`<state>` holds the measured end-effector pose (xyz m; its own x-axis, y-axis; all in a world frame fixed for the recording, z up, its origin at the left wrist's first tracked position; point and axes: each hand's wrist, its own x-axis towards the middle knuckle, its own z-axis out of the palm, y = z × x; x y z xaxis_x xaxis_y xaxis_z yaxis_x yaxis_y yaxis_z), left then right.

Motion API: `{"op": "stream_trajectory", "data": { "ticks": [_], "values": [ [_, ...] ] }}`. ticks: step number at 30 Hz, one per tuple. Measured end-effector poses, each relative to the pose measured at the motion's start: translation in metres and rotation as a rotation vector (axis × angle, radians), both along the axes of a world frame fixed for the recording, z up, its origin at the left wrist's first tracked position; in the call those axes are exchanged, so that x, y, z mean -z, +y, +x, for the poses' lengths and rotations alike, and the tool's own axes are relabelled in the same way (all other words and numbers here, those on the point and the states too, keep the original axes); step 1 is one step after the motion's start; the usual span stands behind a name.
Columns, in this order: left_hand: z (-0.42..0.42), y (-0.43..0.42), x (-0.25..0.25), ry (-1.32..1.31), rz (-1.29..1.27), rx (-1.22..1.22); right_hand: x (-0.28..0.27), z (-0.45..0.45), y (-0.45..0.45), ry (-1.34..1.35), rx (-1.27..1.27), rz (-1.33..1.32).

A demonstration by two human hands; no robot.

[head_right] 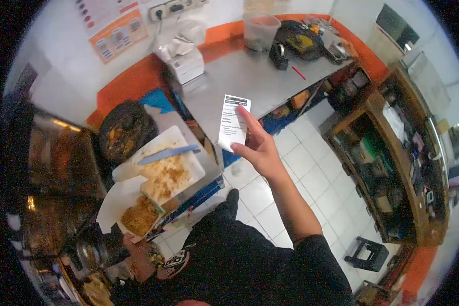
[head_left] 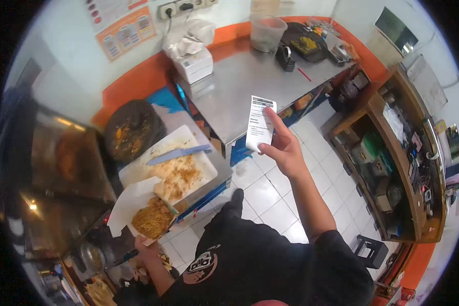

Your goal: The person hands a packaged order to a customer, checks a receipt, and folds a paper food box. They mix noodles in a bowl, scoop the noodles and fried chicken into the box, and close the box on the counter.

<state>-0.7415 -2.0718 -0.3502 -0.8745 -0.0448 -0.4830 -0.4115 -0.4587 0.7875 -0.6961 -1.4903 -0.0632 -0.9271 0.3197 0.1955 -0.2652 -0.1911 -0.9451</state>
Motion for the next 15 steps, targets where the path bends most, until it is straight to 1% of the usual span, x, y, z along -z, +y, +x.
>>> {"op": "stream_trajectory", "data": {
  "ticks": [1, 2, 4, 6, 7, 9, 11, 12, 14, 15],
  "values": [
    [-0.012, 0.016, 0.013, 0.034, -0.029, 0.073, 0.000, -0.008, 0.018, -0.020, 0.002, 0.000],
    [-0.030, 0.078, -0.018, -0.027, 0.141, 0.086, 0.001, -0.014, 0.036, -0.023, 0.016, 0.011],
    [-0.061, 0.204, -0.087, -0.006, 0.344, 0.161, 0.004, -0.027, 0.069, -0.023, 0.052, 0.038],
    [-0.093, 0.284, -0.105, -0.028, 0.423, 0.251, 0.012, -0.034, 0.095, -0.073, 0.090, 0.055],
    [-0.108, 0.315, -0.105, -0.125, 0.457, 0.277, 0.016, -0.035, 0.111, -0.099, 0.105, 0.056],
    [-0.136, 0.394, -0.125, -0.094, 0.499, 0.370, 0.036, -0.045, 0.152, -0.173, 0.177, 0.086],
    [-0.166, 0.460, -0.121, -0.071, 0.516, 0.400, 0.084, -0.057, 0.201, -0.267, 0.228, 0.097],
    [-0.180, 0.491, -0.120, -0.061, 0.527, 0.436, 0.111, -0.065, 0.225, -0.220, 0.301, 0.186],
    [-0.203, 0.548, -0.108, -0.037, 0.558, 0.492, 0.150, -0.082, 0.268, -0.291, 0.274, 0.190],
    [-0.213, 0.578, -0.101, -0.021, 0.580, 0.512, 0.161, -0.093, 0.292, -0.324, 0.256, 0.199]
  ]
}}
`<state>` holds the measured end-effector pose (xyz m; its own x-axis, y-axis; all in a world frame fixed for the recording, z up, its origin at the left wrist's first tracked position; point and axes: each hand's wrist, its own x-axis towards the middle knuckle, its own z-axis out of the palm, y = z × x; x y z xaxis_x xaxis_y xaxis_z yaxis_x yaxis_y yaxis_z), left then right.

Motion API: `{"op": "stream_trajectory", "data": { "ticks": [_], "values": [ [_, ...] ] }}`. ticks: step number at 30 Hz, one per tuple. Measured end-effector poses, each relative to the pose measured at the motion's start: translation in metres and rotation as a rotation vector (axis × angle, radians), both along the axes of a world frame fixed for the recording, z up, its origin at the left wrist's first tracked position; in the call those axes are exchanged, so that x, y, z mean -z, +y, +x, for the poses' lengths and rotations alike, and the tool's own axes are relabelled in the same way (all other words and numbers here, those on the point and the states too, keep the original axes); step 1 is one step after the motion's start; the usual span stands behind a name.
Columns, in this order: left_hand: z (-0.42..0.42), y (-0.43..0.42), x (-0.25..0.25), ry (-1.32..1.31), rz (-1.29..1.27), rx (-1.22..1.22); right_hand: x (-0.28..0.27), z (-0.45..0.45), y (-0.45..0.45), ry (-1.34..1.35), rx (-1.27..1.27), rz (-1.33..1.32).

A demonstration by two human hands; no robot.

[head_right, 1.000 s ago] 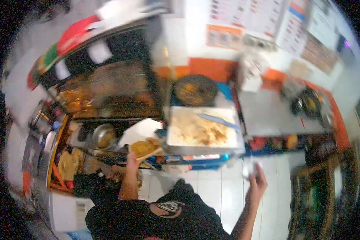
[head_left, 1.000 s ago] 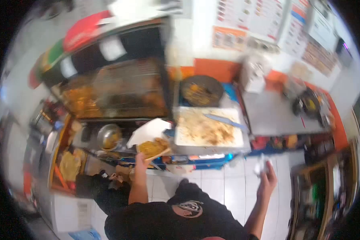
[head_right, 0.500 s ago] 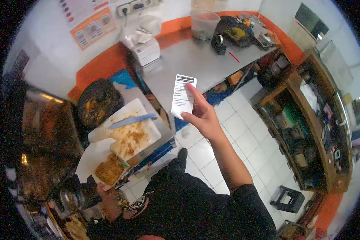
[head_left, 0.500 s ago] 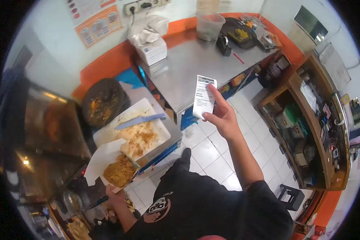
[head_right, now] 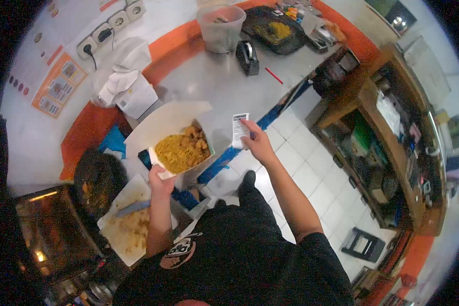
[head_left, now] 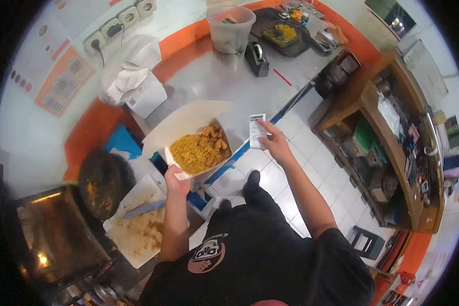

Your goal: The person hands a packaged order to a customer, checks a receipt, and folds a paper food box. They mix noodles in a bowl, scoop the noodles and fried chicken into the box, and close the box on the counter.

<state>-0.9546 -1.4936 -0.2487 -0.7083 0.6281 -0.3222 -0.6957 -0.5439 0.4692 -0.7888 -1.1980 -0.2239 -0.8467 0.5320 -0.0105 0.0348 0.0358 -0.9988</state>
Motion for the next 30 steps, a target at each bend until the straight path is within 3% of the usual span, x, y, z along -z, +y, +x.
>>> {"op": "stream_trajectory", "data": {
  "ticks": [5, 8, 13, 15, 18, 21, 23, 24, 25, 27, 30],
  "values": [
    [-0.036, 0.132, 0.039, -0.064, -0.017, -0.085, 0.062, -0.085, 0.095, 0.079, -0.115, -0.037],
    [-0.058, 0.210, 0.086, -0.059, -0.156, -0.195, 0.146, -0.129, 0.160, -0.119, -0.006, 0.649],
    [-0.067, 0.279, 0.105, -0.080, -0.450, -0.344, 0.123, -0.145, 0.181, -0.435, -0.118, 0.439],
    [-0.067, 0.287, 0.100, -0.078, -0.629, -0.369, 0.123, -0.145, 0.186, -0.429, -0.142, 0.446],
    [-0.074, 0.275, 0.099, 0.196, -1.013, -0.289, 0.130, -0.153, 0.198, -0.382, -0.124, 0.470],
    [-0.072, 0.251, 0.079, 0.693, -1.807, -0.250, 0.134, -0.171, 0.224, -0.247, -0.002, 0.612],
    [-0.079, 0.259, 0.040, 0.833, -1.804, -0.565, 0.071, -0.196, 0.229, -0.140, 0.113, 0.300],
    [-0.084, 0.263, 0.026, 0.901, -1.790, -0.722, 0.059, -0.212, 0.229, 0.038, 0.135, 0.378],
    [-0.094, 0.264, 0.020, 1.018, -1.759, -0.697, 0.052, -0.228, 0.227, 0.214, 0.158, 0.453],
    [-0.109, 0.262, 0.016, 1.254, -1.679, -0.639, 0.042, -0.251, 0.226, 0.148, -0.028, 0.444],
    [-0.102, 0.245, 0.019, 1.336, -1.779, -0.254, 0.053, -0.243, 0.226, 0.036, -0.130, 0.536]
  ]
}}
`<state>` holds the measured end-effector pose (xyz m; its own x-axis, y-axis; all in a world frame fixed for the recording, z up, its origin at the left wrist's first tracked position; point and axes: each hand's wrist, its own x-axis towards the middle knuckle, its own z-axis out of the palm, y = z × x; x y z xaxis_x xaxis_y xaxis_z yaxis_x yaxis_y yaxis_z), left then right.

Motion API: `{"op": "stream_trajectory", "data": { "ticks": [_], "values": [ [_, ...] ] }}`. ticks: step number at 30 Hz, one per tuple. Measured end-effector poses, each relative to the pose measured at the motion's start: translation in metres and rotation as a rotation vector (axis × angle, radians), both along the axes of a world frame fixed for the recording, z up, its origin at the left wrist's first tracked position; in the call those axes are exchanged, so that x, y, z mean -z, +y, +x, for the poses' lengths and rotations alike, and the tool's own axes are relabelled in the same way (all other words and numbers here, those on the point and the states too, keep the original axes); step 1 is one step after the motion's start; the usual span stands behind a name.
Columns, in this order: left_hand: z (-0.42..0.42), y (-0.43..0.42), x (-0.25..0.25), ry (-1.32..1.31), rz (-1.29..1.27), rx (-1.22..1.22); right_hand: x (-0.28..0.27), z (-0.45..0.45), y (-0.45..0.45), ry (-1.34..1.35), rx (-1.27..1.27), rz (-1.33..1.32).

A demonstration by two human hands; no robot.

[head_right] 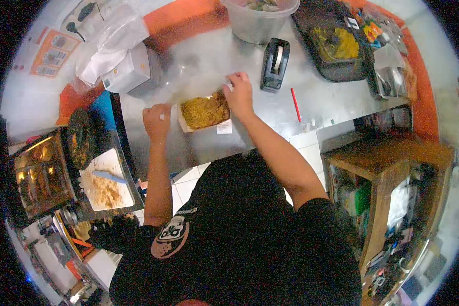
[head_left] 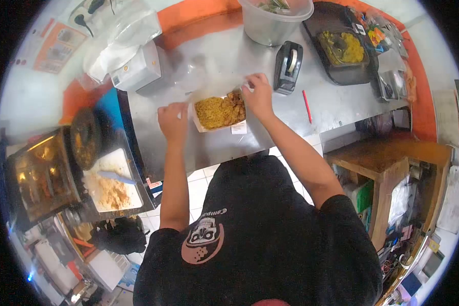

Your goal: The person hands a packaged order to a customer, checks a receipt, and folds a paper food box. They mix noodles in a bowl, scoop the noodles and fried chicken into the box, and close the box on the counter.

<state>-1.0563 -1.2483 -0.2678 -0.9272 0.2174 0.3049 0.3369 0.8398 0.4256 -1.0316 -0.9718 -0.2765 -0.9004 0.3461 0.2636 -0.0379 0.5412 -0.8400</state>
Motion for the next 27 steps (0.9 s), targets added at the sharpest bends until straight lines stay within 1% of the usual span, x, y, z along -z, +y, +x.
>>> {"op": "stream_trajectory", "data": {
  "ticks": [1, 3, 4, 6, 7, 10, 12, 13, 15, 18, 21, 22, 24, 27],
  "values": [
    [0.009, -0.002, 0.003, 0.040, -0.018, 0.020, 0.008, 0.006, 0.000, -0.037, 0.010, 0.053],
    [0.038, 0.000, 0.017, 0.120, -0.046, 0.056, 0.027, 0.028, -0.010, -0.037, 0.119, 0.124],
    [0.046, 0.002, 0.030, 0.108, -0.005, 0.024, 0.036, 0.041, -0.014, -0.040, 0.168, 0.160],
    [0.054, 0.007, 0.054, 0.093, 0.073, -0.036, 0.031, 0.053, -0.030, -0.122, 0.195, 0.225],
    [0.053, 0.011, 0.062, 0.047, 0.192, -0.075, 0.029, 0.054, -0.035, -0.160, 0.211, 0.256],
    [0.050, 0.029, 0.072, -0.111, 0.581, -0.202, 0.060, 0.040, -0.035, -0.166, 0.169, 0.267],
    [0.044, 0.043, 0.069, -0.237, 0.881, -0.285, 0.051, 0.031, -0.032, -0.202, 0.097, 0.063],
    [0.042, 0.045, 0.068, -0.290, 0.811, -0.327, 0.048, 0.027, -0.029, -0.223, 0.061, -0.042],
    [0.039, 0.047, 0.041, -0.399, 0.663, -0.407, 0.032, 0.016, -0.019, -0.335, -0.009, -0.006],
    [0.035, 0.045, 0.011, -0.437, 0.522, -0.436, 0.024, 0.009, -0.006, -0.441, -0.103, 0.018],
    [0.032, 0.039, 0.025, -0.504, 0.507, -0.419, 0.024, 0.005, -0.002, -0.483, -0.134, 0.010],
    [0.033, 0.037, 0.035, -0.440, 0.529, -0.375, 0.029, 0.008, -0.004, -0.499, -0.136, 0.001],
    [0.036, 0.034, 0.050, -0.318, 0.567, -0.290, 0.039, 0.015, -0.008, -0.443, -0.120, -0.007],
    [0.037, 0.034, 0.063, -0.253, 0.706, -0.208, 0.049, 0.023, -0.009, -0.344, -0.105, -0.034]
  ]
}}
